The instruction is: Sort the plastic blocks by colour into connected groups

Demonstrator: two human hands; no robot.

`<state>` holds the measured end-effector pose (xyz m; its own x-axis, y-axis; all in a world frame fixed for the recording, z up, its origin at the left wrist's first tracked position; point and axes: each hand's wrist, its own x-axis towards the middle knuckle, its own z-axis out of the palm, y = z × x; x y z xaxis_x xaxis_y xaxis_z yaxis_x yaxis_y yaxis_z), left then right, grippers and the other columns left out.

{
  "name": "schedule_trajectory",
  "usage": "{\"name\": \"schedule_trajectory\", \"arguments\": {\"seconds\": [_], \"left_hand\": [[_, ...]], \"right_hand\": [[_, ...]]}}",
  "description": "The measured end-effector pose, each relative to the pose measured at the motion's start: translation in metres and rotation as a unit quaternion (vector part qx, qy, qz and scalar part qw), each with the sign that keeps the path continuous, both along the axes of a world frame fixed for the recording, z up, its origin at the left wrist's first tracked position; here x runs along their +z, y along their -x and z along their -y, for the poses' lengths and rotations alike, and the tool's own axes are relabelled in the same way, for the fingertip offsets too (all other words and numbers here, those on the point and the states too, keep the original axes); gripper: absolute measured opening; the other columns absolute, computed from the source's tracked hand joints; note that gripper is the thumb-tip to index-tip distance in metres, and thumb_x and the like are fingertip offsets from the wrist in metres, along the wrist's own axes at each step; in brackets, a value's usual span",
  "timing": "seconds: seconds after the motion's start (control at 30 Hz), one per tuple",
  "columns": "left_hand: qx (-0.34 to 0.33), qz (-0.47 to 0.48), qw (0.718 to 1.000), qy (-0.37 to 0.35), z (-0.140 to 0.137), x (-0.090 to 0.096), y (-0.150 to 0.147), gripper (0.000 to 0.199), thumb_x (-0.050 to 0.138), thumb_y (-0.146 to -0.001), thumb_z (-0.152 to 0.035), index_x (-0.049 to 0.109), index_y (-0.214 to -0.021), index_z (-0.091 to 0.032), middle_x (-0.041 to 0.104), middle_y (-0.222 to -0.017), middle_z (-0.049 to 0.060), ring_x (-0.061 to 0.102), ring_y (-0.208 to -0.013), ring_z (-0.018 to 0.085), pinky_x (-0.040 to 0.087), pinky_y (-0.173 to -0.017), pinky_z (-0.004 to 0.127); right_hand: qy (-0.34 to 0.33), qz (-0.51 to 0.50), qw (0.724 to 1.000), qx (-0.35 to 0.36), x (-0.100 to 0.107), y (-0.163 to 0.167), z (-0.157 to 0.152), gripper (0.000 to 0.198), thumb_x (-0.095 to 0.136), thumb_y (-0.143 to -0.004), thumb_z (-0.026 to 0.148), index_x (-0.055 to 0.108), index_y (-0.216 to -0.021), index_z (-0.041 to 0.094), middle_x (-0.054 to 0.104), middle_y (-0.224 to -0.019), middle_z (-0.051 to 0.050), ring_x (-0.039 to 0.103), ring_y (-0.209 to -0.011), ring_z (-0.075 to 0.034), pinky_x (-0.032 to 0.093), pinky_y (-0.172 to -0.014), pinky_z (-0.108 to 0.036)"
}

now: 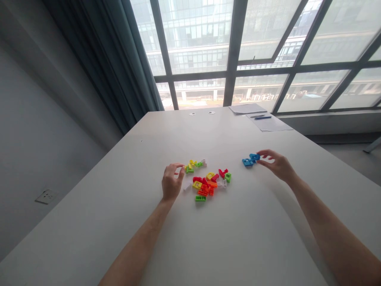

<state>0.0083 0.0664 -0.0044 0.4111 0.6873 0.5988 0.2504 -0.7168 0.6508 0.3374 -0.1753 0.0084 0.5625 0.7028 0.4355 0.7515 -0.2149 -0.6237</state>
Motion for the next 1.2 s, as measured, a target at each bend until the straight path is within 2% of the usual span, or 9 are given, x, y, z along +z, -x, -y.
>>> {"name": "schedule_trajectory", "arguments": {"seconds": [0.13,0.23,0.37,0.73,0.97,1.2], "left_hand": [[0.032,0.04,0.997,0.052,-0.01,-0.016,0.0,0.024,0.052,-0.088,-0.037,0.066,-0.088,-0.018,0.067,-0.091,0.007,0.06,-0.088,0.019,0.053,-0.063,0.025],[0.035,0.043,0.993,0.107,-0.014,-0.018,-0.001,0.025,0.054,-0.085,-0.039,0.066,-0.091,-0.017,0.068,-0.095,0.008,0.062,-0.091,0.02,0.052,-0.063,0.026],[0.044,0.053,0.984,0.162,-0.017,-0.018,0.0,0.028,0.057,-0.082,-0.04,0.064,-0.096,-0.017,0.068,-0.1,0.009,0.064,-0.095,0.022,0.051,-0.066,0.027],[0.035,0.048,0.985,0.162,-0.017,-0.018,-0.002,0.028,0.058,-0.081,-0.04,0.063,-0.096,-0.017,0.068,-0.101,0.009,0.063,-0.096,0.022,0.05,-0.067,0.029],[0.027,0.041,0.985,0.165,-0.017,-0.02,-0.002,0.027,0.059,-0.08,-0.039,0.064,-0.096,-0.017,0.068,-0.101,0.009,0.063,-0.096,0.022,0.05,-0.067,0.028],[0.026,0.037,0.985,0.167,-0.017,-0.02,-0.002,0.027,0.059,-0.08,-0.039,0.063,-0.096,-0.018,0.068,-0.102,0.009,0.063,-0.097,0.022,0.05,-0.068,0.029]], "right_hand": [[0.037,-0.008,0.999,-0.024,-0.023,-0.035,0.024,0.054,0.062,-0.069,0.072,0.069,-0.094,0.024,0.071,-0.092,-0.007,0.064,-0.08,-0.024,0.05,-0.075,-0.041],[0.058,-0.005,0.998,-0.01,-0.033,-0.041,0.03,0.05,0.063,-0.07,0.069,0.07,-0.093,0.025,0.071,-0.093,-0.006,0.063,-0.079,-0.023,0.051,-0.072,-0.039],[0.074,-0.01,0.997,0.01,-0.036,-0.04,0.028,0.043,0.065,-0.072,0.062,0.07,-0.094,0.025,0.071,-0.095,-0.006,0.063,-0.081,-0.022,0.051,-0.069,-0.036],[0.08,0.003,0.996,-0.035,-0.034,-0.023,0.019,0.033,0.064,-0.075,0.049,0.071,-0.094,0.023,0.07,-0.09,-0.007,0.063,-0.079,-0.021,0.049,-0.064,-0.031],[0.063,0.016,0.998,-0.022,-0.04,-0.03,0.019,0.039,0.063,-0.074,0.054,0.069,-0.097,0.023,0.071,-0.096,-0.007,0.062,-0.084,-0.023,0.051,-0.071,-0.035],[0.062,0.025,0.997,-0.027,-0.044,-0.029,0.017,0.04,0.062,-0.075,0.057,0.07,-0.093,0.022,0.07,-0.09,-0.007,0.063,-0.081,-0.023,0.05,-0.071,-0.036]]}}
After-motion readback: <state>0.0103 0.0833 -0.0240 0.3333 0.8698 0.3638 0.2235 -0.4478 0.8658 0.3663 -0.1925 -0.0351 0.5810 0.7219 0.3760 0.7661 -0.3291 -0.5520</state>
